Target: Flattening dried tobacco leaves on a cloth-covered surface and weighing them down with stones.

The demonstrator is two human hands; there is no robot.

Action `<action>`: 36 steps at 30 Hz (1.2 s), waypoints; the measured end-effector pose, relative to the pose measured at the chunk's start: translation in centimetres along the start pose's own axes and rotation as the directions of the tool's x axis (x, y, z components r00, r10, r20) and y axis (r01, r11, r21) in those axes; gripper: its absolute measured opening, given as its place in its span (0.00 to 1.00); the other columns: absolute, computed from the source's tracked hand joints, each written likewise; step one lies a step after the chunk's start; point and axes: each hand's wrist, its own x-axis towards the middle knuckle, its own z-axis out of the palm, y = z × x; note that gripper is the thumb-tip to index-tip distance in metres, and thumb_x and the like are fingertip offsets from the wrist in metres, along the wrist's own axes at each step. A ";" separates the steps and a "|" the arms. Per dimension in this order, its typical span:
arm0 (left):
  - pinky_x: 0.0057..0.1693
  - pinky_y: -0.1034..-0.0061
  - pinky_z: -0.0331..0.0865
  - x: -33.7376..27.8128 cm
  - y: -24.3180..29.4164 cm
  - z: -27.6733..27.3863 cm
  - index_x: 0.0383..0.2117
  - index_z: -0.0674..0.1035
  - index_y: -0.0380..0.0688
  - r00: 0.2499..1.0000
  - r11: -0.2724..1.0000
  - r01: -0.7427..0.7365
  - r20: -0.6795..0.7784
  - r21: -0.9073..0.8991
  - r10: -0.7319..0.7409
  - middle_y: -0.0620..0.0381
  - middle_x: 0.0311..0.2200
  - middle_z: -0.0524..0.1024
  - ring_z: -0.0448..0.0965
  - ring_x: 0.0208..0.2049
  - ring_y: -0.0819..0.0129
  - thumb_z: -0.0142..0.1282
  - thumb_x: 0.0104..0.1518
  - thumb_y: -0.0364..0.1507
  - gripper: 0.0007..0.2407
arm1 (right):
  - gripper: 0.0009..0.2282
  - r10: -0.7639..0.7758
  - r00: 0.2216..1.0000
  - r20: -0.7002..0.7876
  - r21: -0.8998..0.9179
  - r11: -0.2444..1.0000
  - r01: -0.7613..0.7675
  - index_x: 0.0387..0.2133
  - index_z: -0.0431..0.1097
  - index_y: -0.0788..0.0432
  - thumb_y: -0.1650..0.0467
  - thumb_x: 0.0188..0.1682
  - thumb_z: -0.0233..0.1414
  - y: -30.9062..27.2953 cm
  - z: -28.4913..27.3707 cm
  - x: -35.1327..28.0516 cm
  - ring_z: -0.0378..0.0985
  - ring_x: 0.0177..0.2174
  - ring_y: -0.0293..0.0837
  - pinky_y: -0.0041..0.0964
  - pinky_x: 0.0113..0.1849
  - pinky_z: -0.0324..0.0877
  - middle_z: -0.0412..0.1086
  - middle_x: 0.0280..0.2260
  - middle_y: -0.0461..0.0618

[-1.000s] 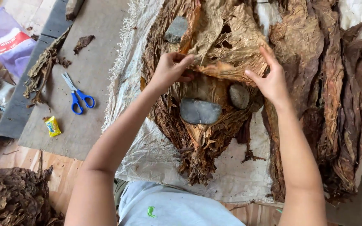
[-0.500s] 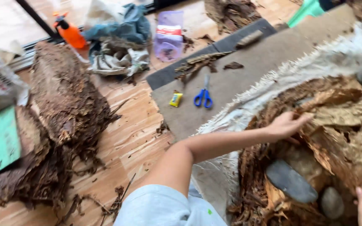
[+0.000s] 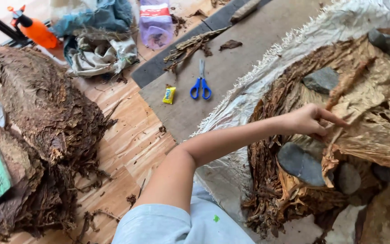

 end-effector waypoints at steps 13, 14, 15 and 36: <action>0.38 0.66 0.90 1.7 1.4 1.9 0.58 0.74 0.28 0.889 0.915 0.271 -0.286 -0.299 -0.357 0.40 0.44 0.78 0.86 0.38 0.54 0.70 0.59 0.19 0.22 | 0.18 0.000 0.991 0.133 -0.124 0.992 0.017 0.68 0.78 0.63 0.74 0.65 0.64 -35.5 3.7 -10.3 0.82 0.51 0.51 0.48 0.53 0.77 0.79 0.58 0.58; 0.38 0.65 0.90 1.9 2.0 2.3 0.66 0.73 0.24 0.877 0.915 0.288 -0.305 -0.283 -0.370 0.43 0.37 0.79 0.87 0.37 0.55 0.69 0.59 0.21 0.27 | 0.16 0.066 0.967 0.247 -0.190 0.982 -0.018 0.58 0.84 0.59 0.69 0.58 0.66 -40.9 2.5 -11.1 0.84 0.52 0.47 0.46 0.57 0.79 0.83 0.57 0.51; 0.38 0.65 0.90 1.9 2.5 2.6 0.66 0.73 0.24 0.882 0.914 0.297 -0.287 -0.278 -0.373 0.43 0.37 0.79 0.87 0.37 0.55 0.69 0.59 0.21 0.27 | 0.16 0.078 0.970 0.231 -0.191 0.981 -0.034 0.58 0.84 0.59 0.69 0.58 0.66 -43.6 3.6 -11.4 0.84 0.52 0.47 0.46 0.57 0.79 0.83 0.57 0.51; 0.61 0.48 0.78 -2.6 5.0 4.0 0.70 0.73 0.27 0.893 0.988 0.150 -0.423 -0.034 -0.150 0.27 0.58 0.75 0.78 0.60 0.43 0.77 0.45 0.23 0.40 | 0.47 0.049 0.920 0.389 -0.486 0.859 0.160 0.50 0.83 0.66 0.38 0.29 0.72 -41.3 9.2 -11.7 0.90 0.47 0.64 0.64 0.44 0.89 0.84 0.45 0.62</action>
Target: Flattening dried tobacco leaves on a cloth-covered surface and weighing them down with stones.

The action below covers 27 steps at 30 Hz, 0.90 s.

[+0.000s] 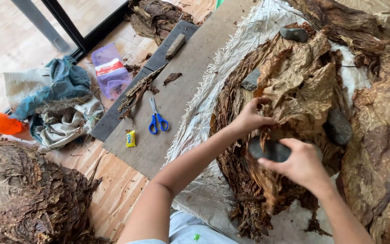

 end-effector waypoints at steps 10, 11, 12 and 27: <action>0.67 0.56 0.75 -1.4 -1.5 1.1 0.76 0.67 0.27 0.992 0.993 -0.109 0.069 0.052 0.105 0.28 0.70 0.70 0.68 0.67 0.44 0.83 0.47 0.26 0.46 | 0.45 -0.039 0.998 -0.052 0.967 -0.252 0.040 0.65 0.74 0.55 0.35 0.44 0.58 9.7 0.6 1.2 0.82 0.59 0.52 0.72 0.60 0.74 0.79 0.60 0.57; 0.70 0.46 0.77 -2.2 -1.4 1.6 0.78 0.62 0.25 0.990 0.994 -0.109 0.087 -0.007 0.110 0.20 0.74 0.64 0.67 0.74 0.32 0.82 0.49 0.24 0.48 | 0.47 -0.079 0.992 -0.094 0.947 -0.314 0.064 0.67 0.73 0.56 0.34 0.45 0.56 10.2 1.4 2.2 0.82 0.59 0.51 0.65 0.57 0.79 0.78 0.62 0.57; 0.70 0.46 0.77 -3.1 -0.8 2.2 0.78 0.62 0.25 0.989 0.995 -0.103 0.109 -0.006 0.103 0.20 0.74 0.64 0.67 0.74 0.32 0.82 0.49 0.24 0.48 | 0.47 -0.057 0.993 -0.099 0.945 -0.317 0.077 0.67 0.73 0.56 0.34 0.45 0.56 9.5 1.5 2.9 0.82 0.59 0.51 0.65 0.57 0.79 0.78 0.62 0.57; 0.44 0.37 0.91 -7.3 -2.1 1.4 0.70 0.74 0.23 0.990 0.947 0.133 0.077 -0.293 -0.115 0.23 0.62 0.73 0.86 0.52 0.33 0.62 0.66 0.13 0.23 | 0.37 0.034 0.947 -0.319 0.837 0.479 0.264 0.58 0.81 0.69 0.64 0.34 0.84 3.8 -1.3 1.6 0.83 0.47 0.42 0.43 0.45 0.82 0.83 0.46 0.65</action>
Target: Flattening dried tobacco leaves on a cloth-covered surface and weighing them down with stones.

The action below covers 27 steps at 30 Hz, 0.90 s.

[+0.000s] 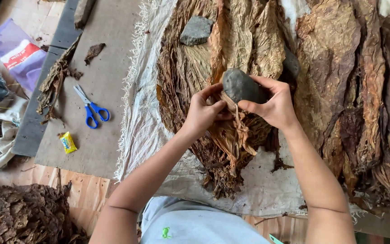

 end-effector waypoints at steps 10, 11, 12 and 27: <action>0.69 0.45 0.73 -0.8 -0.9 0.2 0.75 0.68 0.24 0.942 0.917 -0.298 0.238 0.265 0.237 0.24 0.67 0.72 0.74 0.66 0.39 0.68 0.52 0.11 0.38 | 0.39 -0.094 0.994 0.046 -0.438 0.893 0.105 0.55 0.83 0.64 0.55 0.30 0.83 -1.8 1.1 -2.7 0.85 0.52 0.65 0.60 0.54 0.75 0.83 0.50 0.66; 0.78 0.43 0.65 -0.5 -1.6 0.0 0.75 0.68 0.24 0.913 0.890 -0.367 0.290 0.270 0.288 0.25 0.68 0.72 0.67 0.75 0.39 0.69 0.47 0.09 0.41 | 0.40 -0.069 0.996 0.056 -0.469 0.879 0.087 0.54 0.82 0.67 0.55 0.29 0.83 -1.7 1.6 -3.2 0.85 0.52 0.72 0.65 0.55 0.75 0.82 0.49 0.70; 0.78 0.43 0.65 -0.8 -1.0 -0.8 0.75 0.68 0.24 0.911 0.885 -0.378 0.281 0.271 0.303 0.25 0.68 0.72 0.67 0.75 0.39 0.69 0.47 0.09 0.41 | 0.40 -0.081 0.994 0.069 -0.467 0.878 0.104 0.54 0.82 0.67 0.55 0.29 0.83 -1.3 2.0 -3.3 0.85 0.52 0.72 0.65 0.55 0.75 0.82 0.49 0.70; 0.54 0.53 0.88 -2.0 3.5 -4.6 0.86 0.42 0.37 0.933 0.948 -0.018 0.347 0.319 -0.100 0.24 0.84 0.41 0.66 0.73 0.22 0.63 0.53 0.08 0.53 | 0.39 0.345 0.918 0.195 -0.663 0.737 -0.136 0.68 0.75 0.57 0.53 0.44 0.77 -2.9 3.6 -3.4 0.81 0.58 0.68 0.71 0.61 0.76 0.76 0.56 0.64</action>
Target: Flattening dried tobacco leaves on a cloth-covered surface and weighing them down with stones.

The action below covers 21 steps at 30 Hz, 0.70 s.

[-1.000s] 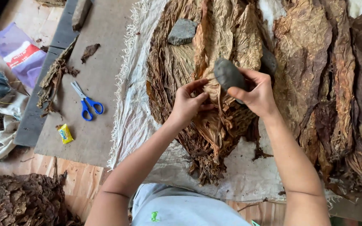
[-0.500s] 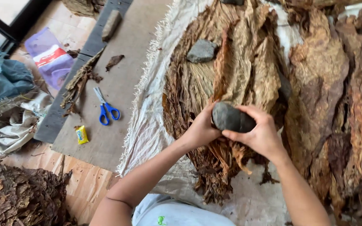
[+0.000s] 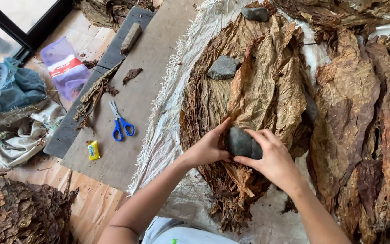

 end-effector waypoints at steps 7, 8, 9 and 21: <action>0.38 0.76 0.77 -1.5 3.8 -1.9 0.84 0.55 0.42 0.984 0.981 0.176 0.010 0.080 -0.177 0.28 0.76 0.61 0.80 0.35 0.64 0.53 0.67 0.15 0.36 | 0.31 -0.626 0.761 -0.171 -0.540 0.706 0.459 0.66 0.74 0.51 0.46 0.57 0.57 -2.2 2.2 -1.5 0.74 0.65 0.60 0.75 0.69 0.59 0.72 0.64 0.56; 0.30 0.88 0.62 -1.4 4.3 -2.0 0.84 0.59 0.52 0.977 0.962 0.210 0.011 0.177 -0.215 0.41 0.70 0.79 0.68 0.24 0.84 0.55 0.69 0.19 0.35 | 0.26 -0.818 0.562 -0.123 -0.437 0.553 0.709 0.60 0.78 0.53 0.48 0.62 0.53 -2.9 2.2 -1.6 0.74 0.65 0.54 0.70 0.73 0.51 0.76 0.64 0.51; 0.30 0.88 0.62 -1.3 3.9 -2.3 0.84 0.59 0.52 0.976 0.961 0.214 0.012 0.176 -0.219 0.41 0.70 0.79 0.68 0.24 0.84 0.55 0.69 0.19 0.35 | 0.26 -0.816 0.565 -0.124 -0.434 0.557 0.708 0.60 0.78 0.53 0.48 0.62 0.53 -1.9 3.7 -1.8 0.74 0.65 0.54 0.70 0.73 0.51 0.76 0.64 0.51; 0.52 0.61 0.91 11.6 2.2 -9.5 0.67 0.81 0.40 0.966 0.822 -0.122 -0.122 0.557 0.227 0.43 0.52 0.88 0.95 0.43 0.55 0.58 0.75 0.26 0.16 | 0.22 -0.543 0.807 -0.232 0.348 0.728 0.590 0.66 0.73 0.63 0.60 0.66 0.51 2.1 -2.0 8.7 0.75 0.62 0.64 0.67 0.66 0.66 0.75 0.62 0.65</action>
